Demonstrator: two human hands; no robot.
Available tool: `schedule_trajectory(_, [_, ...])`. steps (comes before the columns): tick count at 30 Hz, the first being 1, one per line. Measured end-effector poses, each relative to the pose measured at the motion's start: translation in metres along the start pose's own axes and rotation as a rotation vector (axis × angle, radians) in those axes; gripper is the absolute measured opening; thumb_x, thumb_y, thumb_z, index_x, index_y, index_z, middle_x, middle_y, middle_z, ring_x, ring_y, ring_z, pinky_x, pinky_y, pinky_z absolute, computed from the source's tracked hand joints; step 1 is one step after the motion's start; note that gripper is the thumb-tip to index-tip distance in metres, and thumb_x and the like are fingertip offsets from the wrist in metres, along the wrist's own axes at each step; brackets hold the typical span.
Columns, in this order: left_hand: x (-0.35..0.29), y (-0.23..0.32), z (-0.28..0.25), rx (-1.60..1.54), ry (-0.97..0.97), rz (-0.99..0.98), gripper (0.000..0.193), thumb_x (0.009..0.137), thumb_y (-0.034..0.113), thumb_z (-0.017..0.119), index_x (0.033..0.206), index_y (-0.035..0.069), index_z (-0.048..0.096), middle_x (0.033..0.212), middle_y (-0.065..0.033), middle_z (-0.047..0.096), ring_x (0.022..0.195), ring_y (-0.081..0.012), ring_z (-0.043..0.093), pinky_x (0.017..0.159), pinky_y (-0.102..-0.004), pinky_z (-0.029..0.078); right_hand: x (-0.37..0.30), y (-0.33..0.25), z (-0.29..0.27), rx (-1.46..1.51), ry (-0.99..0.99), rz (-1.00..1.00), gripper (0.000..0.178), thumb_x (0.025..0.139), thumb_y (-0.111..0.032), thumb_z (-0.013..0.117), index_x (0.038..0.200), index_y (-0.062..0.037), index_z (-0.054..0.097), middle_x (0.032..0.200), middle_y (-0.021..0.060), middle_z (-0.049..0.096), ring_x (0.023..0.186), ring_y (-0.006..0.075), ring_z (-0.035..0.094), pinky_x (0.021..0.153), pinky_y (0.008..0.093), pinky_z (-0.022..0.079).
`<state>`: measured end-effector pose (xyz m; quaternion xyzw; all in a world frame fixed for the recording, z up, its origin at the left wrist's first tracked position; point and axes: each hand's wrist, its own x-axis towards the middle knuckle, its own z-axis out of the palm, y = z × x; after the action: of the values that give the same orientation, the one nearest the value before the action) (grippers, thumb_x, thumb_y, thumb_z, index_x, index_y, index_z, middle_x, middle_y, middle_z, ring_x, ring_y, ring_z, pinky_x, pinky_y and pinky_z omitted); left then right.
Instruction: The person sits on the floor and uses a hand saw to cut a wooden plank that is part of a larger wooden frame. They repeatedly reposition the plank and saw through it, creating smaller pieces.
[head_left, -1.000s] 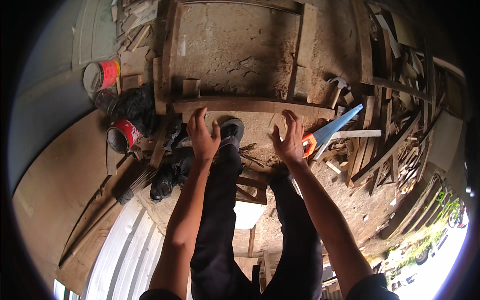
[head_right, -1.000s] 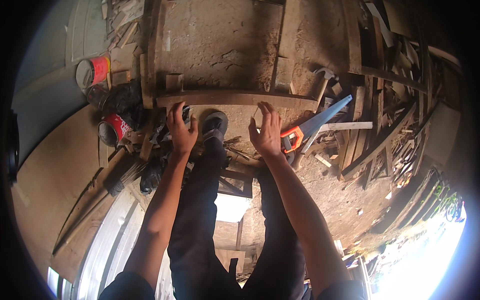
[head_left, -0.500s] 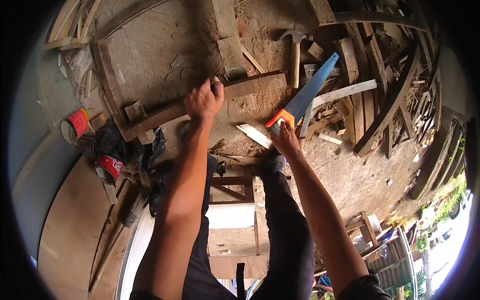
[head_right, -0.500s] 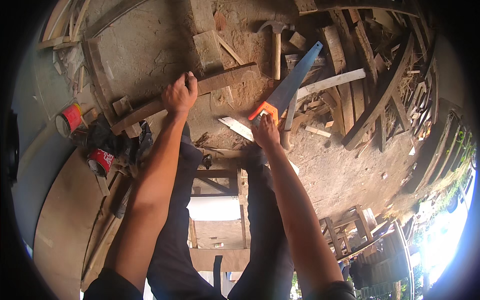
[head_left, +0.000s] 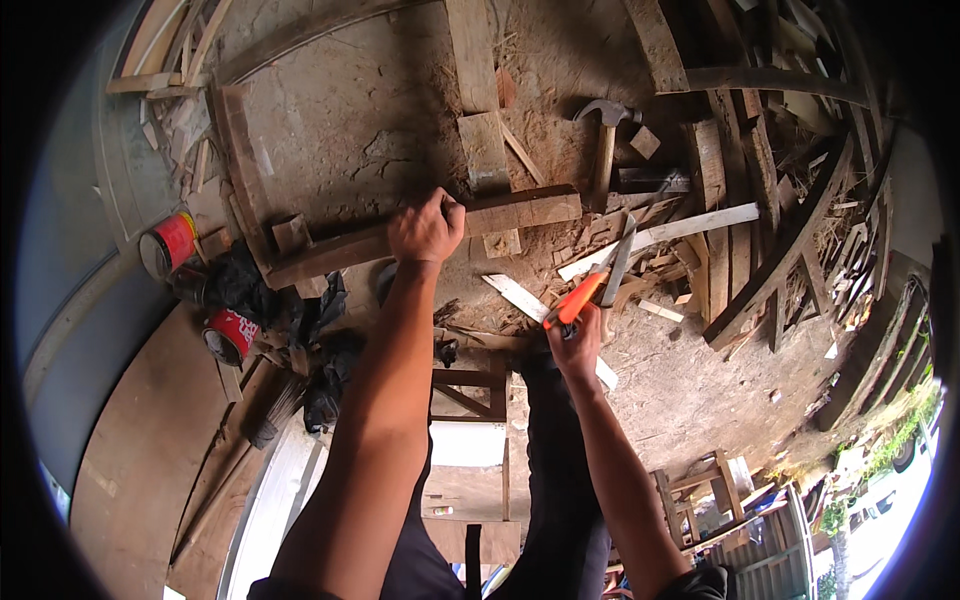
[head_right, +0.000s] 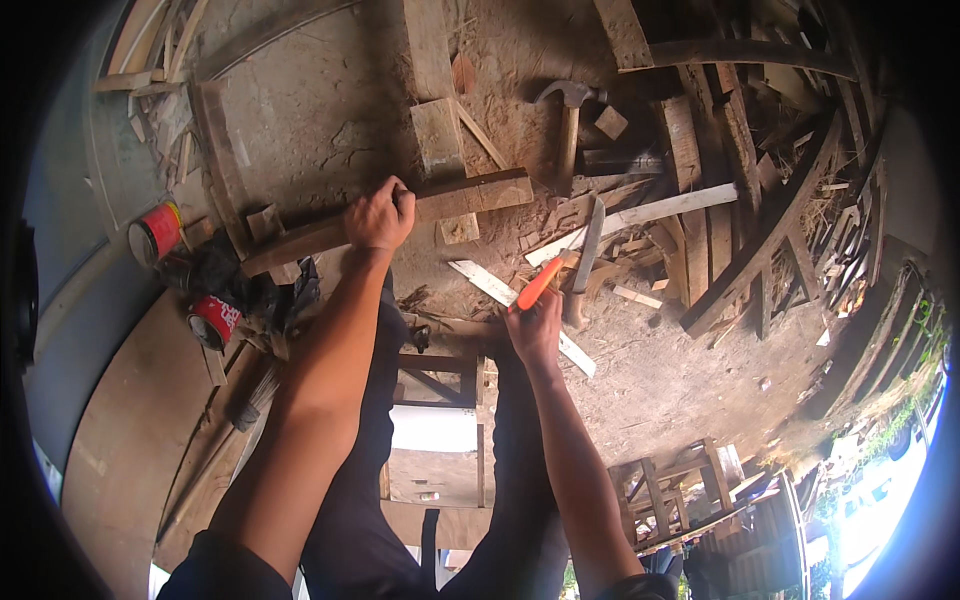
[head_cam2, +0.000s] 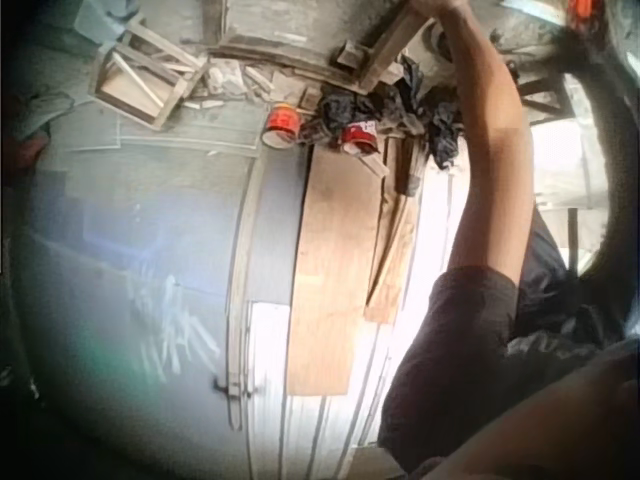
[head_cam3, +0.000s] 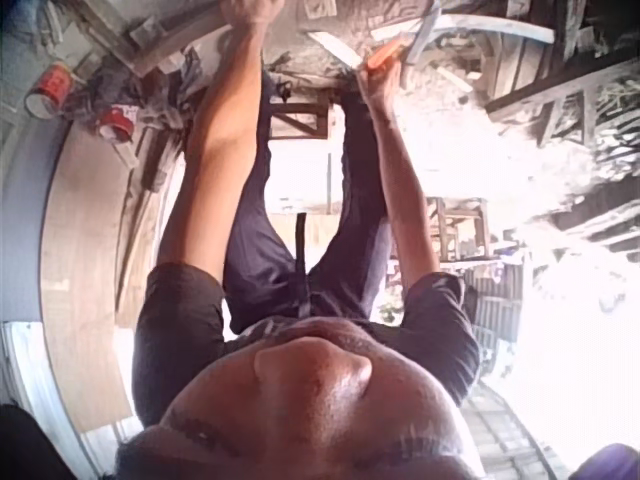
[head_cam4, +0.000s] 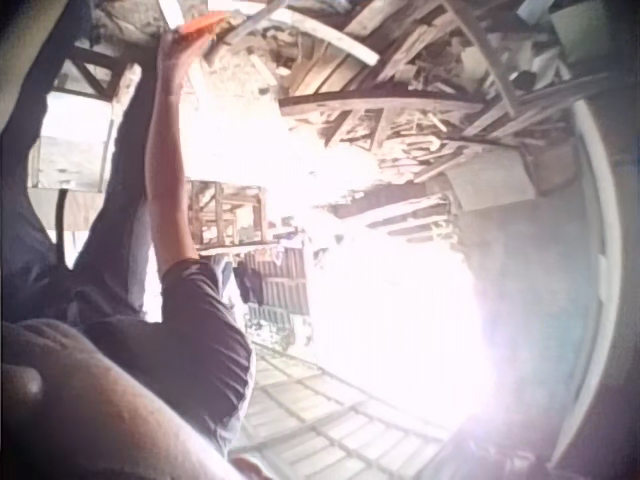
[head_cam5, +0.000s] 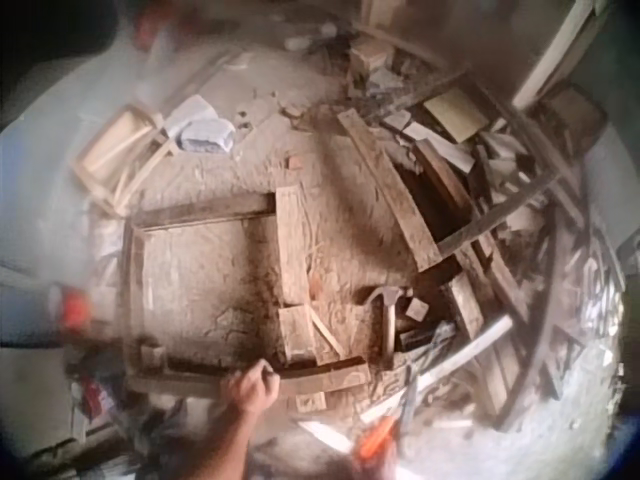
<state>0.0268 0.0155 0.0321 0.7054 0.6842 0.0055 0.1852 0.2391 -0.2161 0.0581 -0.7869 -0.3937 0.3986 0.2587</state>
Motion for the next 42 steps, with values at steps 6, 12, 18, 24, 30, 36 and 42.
schedule_trajectory(6, [0.003,0.002,0.005,0.008,-0.011,0.037,0.020,0.083,0.037,0.057,0.079,0.020,0.064,0.071,-0.0110,0.069,0.069,-0.0347,0.068,0.063,-0.0478,0.054,-0.052,-0.152,-0.123,0.925,0.473,0.455,0.012,0.086,-0.008,0.062,0.094,-0.0028,0.054,0.082,0.0046,0.054,0.062,0.0129,0.053,0.051,0.0262,0.042])
schedule_trajectory(12, [0.000,-0.006,0.003,0.028,0.067,0.054,0.023,0.084,0.038,0.057,0.076,0.017,0.063,0.071,-0.0108,0.067,0.067,-0.0339,0.067,0.062,-0.0464,0.054,-0.123,-0.226,-0.181,0.158,0.179,0.390,0.025,0.097,-0.027,0.057,0.090,-0.0037,0.054,0.069,0.0053,0.054,0.051,0.0139,0.050,0.046,0.0284,0.038])
schedule_trajectory(18, [0.004,0.005,-0.006,0.010,-0.151,-0.054,0.027,0.091,0.042,0.050,0.091,0.020,0.067,0.078,-0.0146,0.071,0.077,-0.0403,0.070,0.069,-0.0526,0.056,-0.131,-0.259,-0.143,-0.187,-0.044,0.210,0.017,0.086,-0.008,0.071,0.094,-0.0034,0.057,0.072,0.0142,0.064,0.060,0.0333,0.067,0.054,0.0377,0.052])
schedule_trajectory(24, [0.007,0.006,-0.010,0.003,-0.300,-0.125,0.039,0.090,0.048,0.051,0.109,0.021,0.071,0.087,-0.0171,0.073,0.080,-0.0414,0.070,0.076,-0.0531,0.056,-0.141,-0.269,-0.131,-0.199,-0.091,0.210,0.022,0.082,-0.004,0.073,0.090,-0.0026,0.053,0.075,0.0147,0.061,0.062,0.0356,0.065,0.054,0.0406,0.050])
schedule_trajectory(30, [0.004,0.003,-0.005,0.024,-0.190,-0.066,0.046,0.088,0.048,0.053,0.121,0.021,0.070,0.092,-0.0172,0.074,0.085,-0.0400,0.071,0.078,-0.0521,0.056,-0.131,-0.282,-0.128,-0.146,-0.156,0.226,0.021,0.081,-0.005,0.074,0.087,-0.0022,0.054,0.069,0.0121,0.058,0.058,0.0344,0.062,0.052,0.0393,0.049])
schedule_trajectory(36, [0.003,0.000,-0.004,0.020,-0.257,-0.105,0.041,0.086,0.048,0.055,0.111,0.020,0.072,0.094,-0.0155,0.074,0.089,-0.0353,0.071,0.075,-0.0477,0.057,-0.112,-0.294,-0.150,-0.143,-0.260,0.337,0.019,0.087,-0.007,0.071,0.076,-0.0018,0.056,0.061,0.0140,0.055,0.047,0.0245,0.057,0.046,0.0344,0.043])
schedule_trajectory(42, [0.009,0.005,-0.004,0.087,-0.203,-0.029,0.040,0.081,0.045,0.061,0.111,0.022,0.072,0.091,-0.0125,0.075,0.084,-0.0324,0.072,0.076,-0.0472,0.057,-0.024,-0.267,-0.091,-0.047,-0.162,0.354,0.012,0.092,-0.008,0.067,0.084,0.0003,0.064,0.062,0.0132,0.059,0.049,0.0187,0.059,0.047,0.0332,0.045])
